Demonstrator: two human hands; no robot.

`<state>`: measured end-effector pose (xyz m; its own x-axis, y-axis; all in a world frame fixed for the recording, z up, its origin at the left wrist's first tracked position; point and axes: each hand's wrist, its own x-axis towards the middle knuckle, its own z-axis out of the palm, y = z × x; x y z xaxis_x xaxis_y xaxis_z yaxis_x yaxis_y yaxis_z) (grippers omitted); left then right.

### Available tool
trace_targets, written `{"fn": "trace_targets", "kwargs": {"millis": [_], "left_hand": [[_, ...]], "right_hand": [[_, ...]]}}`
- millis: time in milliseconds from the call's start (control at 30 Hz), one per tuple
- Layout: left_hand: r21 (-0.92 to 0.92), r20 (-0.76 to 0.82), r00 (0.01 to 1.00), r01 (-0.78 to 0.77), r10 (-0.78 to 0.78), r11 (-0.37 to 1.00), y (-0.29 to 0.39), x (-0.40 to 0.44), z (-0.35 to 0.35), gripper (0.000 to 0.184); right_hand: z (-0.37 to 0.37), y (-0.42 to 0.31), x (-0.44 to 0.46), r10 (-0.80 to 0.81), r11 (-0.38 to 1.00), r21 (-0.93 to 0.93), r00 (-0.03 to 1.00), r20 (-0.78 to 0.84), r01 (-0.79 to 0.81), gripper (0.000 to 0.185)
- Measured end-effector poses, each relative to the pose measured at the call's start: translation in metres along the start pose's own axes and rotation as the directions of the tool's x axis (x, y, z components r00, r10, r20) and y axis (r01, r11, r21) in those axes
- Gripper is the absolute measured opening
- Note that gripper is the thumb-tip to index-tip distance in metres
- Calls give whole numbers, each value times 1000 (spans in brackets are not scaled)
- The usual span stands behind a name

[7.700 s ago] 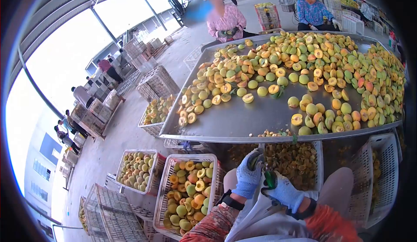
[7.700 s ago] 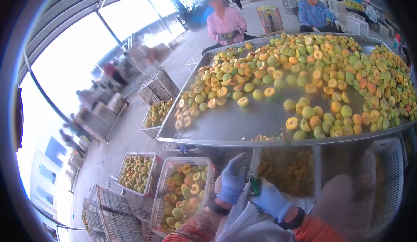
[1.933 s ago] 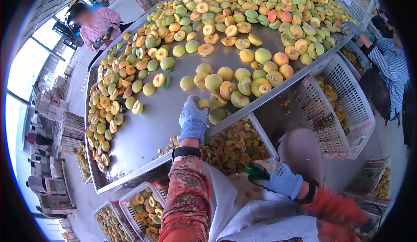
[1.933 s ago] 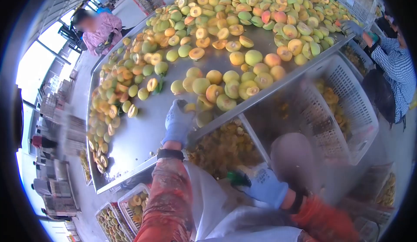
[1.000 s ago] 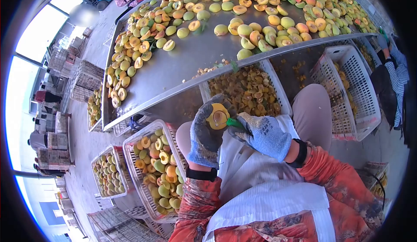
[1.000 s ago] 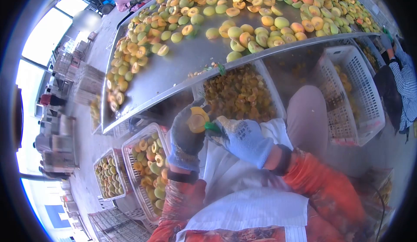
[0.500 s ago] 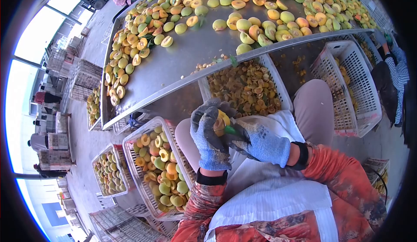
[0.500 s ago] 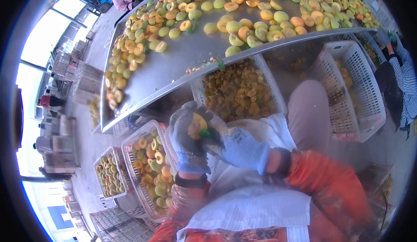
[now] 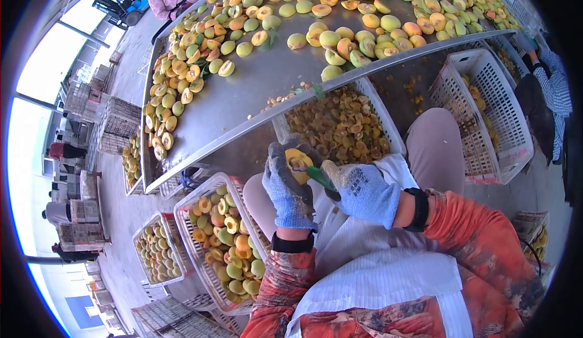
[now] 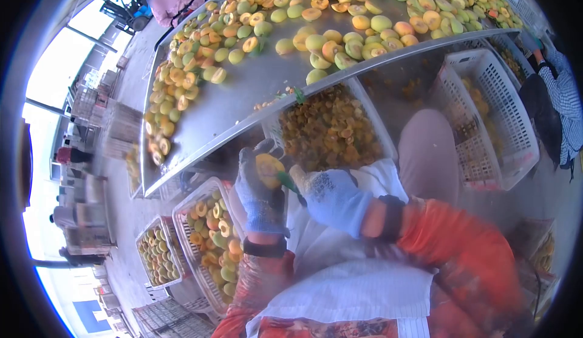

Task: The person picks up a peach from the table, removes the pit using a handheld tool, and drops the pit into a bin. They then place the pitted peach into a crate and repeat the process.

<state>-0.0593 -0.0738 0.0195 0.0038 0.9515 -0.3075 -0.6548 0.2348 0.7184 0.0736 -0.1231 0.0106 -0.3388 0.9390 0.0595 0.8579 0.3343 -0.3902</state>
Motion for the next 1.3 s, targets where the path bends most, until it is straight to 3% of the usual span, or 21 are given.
{"fn": "trace_targets", "kwargs": {"millis": [67,100,133,167,200,233,300,367,500,567,667,700,767,833,867,900,967,1167,1233,1267,1300], "left_hand": [[295,20,965,-257,263,920,-4,3,-3,33],[297,24,965,-255,260,920,-3,3,-2,33],[357,37,950,-303,310,884,2,-1,4,31],[415,50,931,-348,360,841,7,-4,8,29],[647,264,833,-527,486,551,10,-3,11,27],[649,266,832,-528,488,548,12,-1,12,27],[438,40,981,-190,192,879,15,3,13,29],[424,-18,985,-149,173,893,16,4,15,28],[642,110,994,-83,16,762,23,27,-6,22],[603,73,997,-27,-22,797,27,25,3,21],[727,170,966,-255,194,637,20,31,6,21],[759,222,934,-345,279,552,18,34,7,21],[780,272,933,-357,235,514,26,40,10,22],[548,369,929,-200,-20,812,29,49,6,26],[381,283,940,72,-191,922,29,49,9,30],[383,287,938,71,-192,921,28,48,14,30],[236,168,931,280,-323,930,22,49,22,31],[170,164,978,99,-127,980,4,51,51,28],[439,124,992,-80,28,895,-4,70,51,27],[676,252,951,-305,179,671,-8,85,45,27],[671,263,948,-312,178,673,-13,93,38,27]], "right_hand": [[-4,-3,1,12,902,432,1000,-29,1,47],[-12,-4,1,17,902,433,999,-30,-2,47],[-35,-11,2,83,677,702,970,227,-223,43],[-48,-14,3,45,356,813,877,478,-461,39],[-45,-13,5,42,355,813,877,479,-462,39],[-41,-12,8,75,440,786,890,450,-435,36],[-45,-7,13,106,512,758,905,412,-405,34],[-64,-2,17,-69,426,774,836,544,-468,33],[-53,7,20,-51,473,747,833,551,-466,33],[-51,14,20,-172,221,816,802,572,-534,33],[-45,14,20,-224,10,809,787,575,-588,34],[-44,15,21,-224,10,809,787,575,-588,34],[-41,18,23,-312,-237,742,773,553,-627,37],[-37,23,23,-341,-295,749,798,497,-593,39],[-35,26,23,-368,-347,752,819,440,-560,42],[-32,29,22,-365,-349,755,822,436,-556,42],[-24,36,22,-356,-357,785,851,387,-507,46],[-10,58,29,-224,-362,830,903,365,-425,46],[-15,67,29,-248,-391,808,896,369,-441,47],[-18,70,30,-275,-423,781,886,374,-460,48],[-19,73,31,-267,-419,787,890,369,-452,48]]}}
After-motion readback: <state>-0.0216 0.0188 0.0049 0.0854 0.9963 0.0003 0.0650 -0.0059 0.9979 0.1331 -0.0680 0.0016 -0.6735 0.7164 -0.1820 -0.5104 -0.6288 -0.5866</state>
